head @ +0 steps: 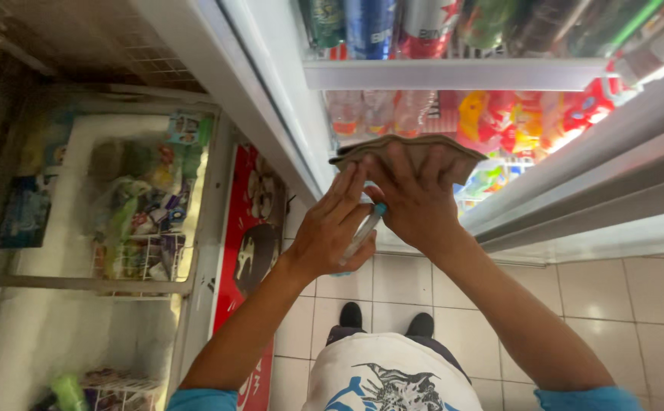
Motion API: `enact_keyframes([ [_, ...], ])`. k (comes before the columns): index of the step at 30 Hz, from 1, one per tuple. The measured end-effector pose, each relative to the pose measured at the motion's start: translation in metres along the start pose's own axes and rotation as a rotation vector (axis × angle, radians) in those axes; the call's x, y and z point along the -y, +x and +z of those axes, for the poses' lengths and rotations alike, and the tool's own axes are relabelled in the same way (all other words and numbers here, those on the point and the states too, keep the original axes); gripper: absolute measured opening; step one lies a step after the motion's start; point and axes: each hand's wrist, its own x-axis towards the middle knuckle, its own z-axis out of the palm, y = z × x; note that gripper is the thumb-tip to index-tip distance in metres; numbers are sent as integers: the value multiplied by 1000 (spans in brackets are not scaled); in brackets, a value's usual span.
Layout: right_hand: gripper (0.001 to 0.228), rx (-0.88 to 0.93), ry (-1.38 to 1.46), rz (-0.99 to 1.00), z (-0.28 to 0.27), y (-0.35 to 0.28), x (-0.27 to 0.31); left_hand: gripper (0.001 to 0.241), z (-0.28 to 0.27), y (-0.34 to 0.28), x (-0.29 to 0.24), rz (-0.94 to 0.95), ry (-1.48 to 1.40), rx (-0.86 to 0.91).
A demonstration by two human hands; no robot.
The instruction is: The person wipes the glass door of a commercial refrigerator with a cloth while holding a spray bottle, then moves to wipe the metal edges of a snack display shelf. The person uses a cloth and spray bottle to clean surfaces in a convenience store.
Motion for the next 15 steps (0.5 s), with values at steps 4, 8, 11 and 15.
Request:
enact_keyframes([
  [4, 62, -126, -231, -212, -12, 50, 38, 32, -12, -40, 21, -104, -56, -185],
  [8, 69, -56, -280, -398, -30, 57, 24, 31, 23, -54, 23, -111, -166, -223],
  [11, 75, -24, -430, -470, -36, 37, -5, 29, 57, -52, 15, -115, -262, -210],
  [15, 78, 83, -482, -462, -43, -6, -54, 27, 94, -35, -3, -111, -392, -123],
])
